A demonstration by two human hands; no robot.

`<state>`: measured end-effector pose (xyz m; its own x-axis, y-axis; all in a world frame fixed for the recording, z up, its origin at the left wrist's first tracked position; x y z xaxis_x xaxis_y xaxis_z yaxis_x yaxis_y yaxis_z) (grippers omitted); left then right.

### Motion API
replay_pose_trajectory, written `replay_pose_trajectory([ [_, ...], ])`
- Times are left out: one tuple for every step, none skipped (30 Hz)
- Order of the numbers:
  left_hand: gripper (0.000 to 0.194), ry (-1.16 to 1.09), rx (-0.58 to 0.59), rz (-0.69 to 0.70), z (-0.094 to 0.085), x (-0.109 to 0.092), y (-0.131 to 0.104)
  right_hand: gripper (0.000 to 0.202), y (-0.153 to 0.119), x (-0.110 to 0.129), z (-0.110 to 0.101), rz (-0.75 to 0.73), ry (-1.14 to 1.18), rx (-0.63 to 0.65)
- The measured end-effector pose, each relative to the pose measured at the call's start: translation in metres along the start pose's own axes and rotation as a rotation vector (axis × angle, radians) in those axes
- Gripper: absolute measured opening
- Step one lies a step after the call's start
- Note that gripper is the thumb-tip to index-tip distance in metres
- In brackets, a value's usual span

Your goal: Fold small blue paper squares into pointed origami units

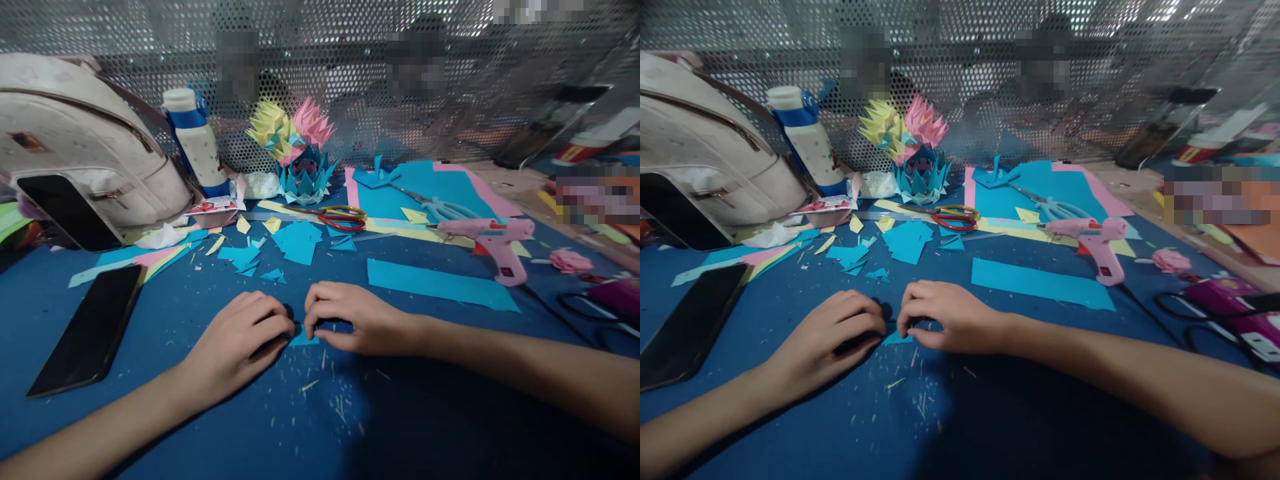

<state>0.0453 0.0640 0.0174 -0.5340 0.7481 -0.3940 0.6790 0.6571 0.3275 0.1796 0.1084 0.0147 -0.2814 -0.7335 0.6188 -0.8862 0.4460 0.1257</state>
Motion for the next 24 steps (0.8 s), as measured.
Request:
replay_pose_trajectory([
  [0.016,0.009,0.001,0.013,0.0,-0.001,0.0,0.016,0.0,0.0,0.0,0.002,-0.001,0.0],
  [0.018,0.016,0.0,0.025,0.0,-0.002,0.0,0.015,0.0,0.0,0.0,0.005,-0.001,0.0],
  [0.019,0.019,0.0,0.035,0.0,-0.002,0.0,0.015,0.0,0.0,0.0,0.008,-0.001,0.0],
  [0.02,0.02,-0.001,0.041,0.0,-0.002,0.0,0.015,0.0,-0.001,0.0,0.011,0.0,0.0],
  [0.02,0.02,-0.004,0.046,0.0,-0.003,0.0,0.016,0.0,-0.001,0.0,0.014,0.001,0.001],
  [0.02,0.017,-0.005,0.049,0.0,-0.003,0.0,0.016,0.0,-0.001,0.001,0.015,0.002,0.001],
  [0.019,0.013,-0.003,0.052,0.0,-0.003,0.0,0.016,0.0,-0.002,0.001,0.015,0.003,0.002],
  [0.019,0.011,-0.001,0.054,0.0,-0.003,-0.001,0.016,0.0,-0.002,0.001,0.016,0.004,0.003],
  [0.019,0.01,0.0,0.056,0.0,-0.003,-0.001,0.017,0.0,-0.003,0.001,0.015,0.004,0.005],
  [0.019,0.012,-0.007,0.063,0.0,-0.003,-0.001,0.017,0.0,-0.003,0.001,0.012,0.004,0.004],
  [0.019,0.018,-0.018,0.077,-0.001,-0.004,-0.001,0.017,0.0,-0.003,0.001,0.009,0.003,0.003],
  [0.019,0.032,-0.032,0.096,-0.002,-0.006,0.0,0.017,0.0,-0.003,0.001,0.006,0.001,0.001],
  [0.017,0.054,-0.048,0.124,-0.003,-0.009,0.0,0.017,0.0,-0.003,0.001,0.005,0.0,0.001],
  [0.015,0.085,-0.064,0.16,-0.004,-0.013,0.0,0.018,0.0,-0.002,0.001,0.006,-0.002,0.001],
  [0.014,0.124,-0.079,0.197,-0.004,-0.017,0.0,0.018,0.0,-0.002,0.001,0.009,-0.004,0.003],
  [0.013,0.166,-0.09,0.231,-0.004,-0.021,0.0,0.017,0.0,-0.002,0.001,0.012,-0.005,0.005],
  [0.014,0.208,-0.096,0.259,-0.003,-0.025,-0.001,0.017,0.0,-0.002,0.001,0.014,-0.005,0.007],
  [0.015,0.246,-0.104,0.281,-0.002,-0.028,-0.001,0.016,0.0,-0.002,0.0,0.014,-0.004,0.008],
  [0.016,0.278,-0.109,0.296,-0.002,-0.031,-0.001,0.016,0.0,-0.002,0.0,0.012,-0.002,0.007],
  [0.017,0.303,-0.11,0.305,-0.001,-0.033,-0.002,0.015,0.0,-0.001,0.0,0.01,0.0,0.005],
  [0.017,0.32,-0.108,0.312,0.0,-0.034,-0.002,0.015,0.0,-0.001,0.0,0.007,0.002,0.004],
  [0.018,0.334,-0.106,0.318,0.001,-0.035,-0.003,0.015,0.0,-0.001,0.0,0.003,0.003,0.002],
  [0.018,0.344,-0.103,0.32,0.001,-0.036,-0.003,0.015,0.0,-0.001,0.0,0.0,0.003,0.002],
  [0.019,0.353,-0.098,0.318,0.002,-0.036,-0.004,0.015,0.0,0.0,0.0,-0.003,0.004,0.0],
])
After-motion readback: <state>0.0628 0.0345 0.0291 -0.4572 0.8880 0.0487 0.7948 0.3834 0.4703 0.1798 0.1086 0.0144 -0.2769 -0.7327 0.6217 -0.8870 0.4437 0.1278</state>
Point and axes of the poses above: each hand's wrist, its own y-axis towards the middle knuckle, its own z-axis out of the palm, x = y × z, the point moved 7 cm from there along y, towards the middle knuckle, and after that the axes turned 4 degrees about z, right-handed, at the moved point
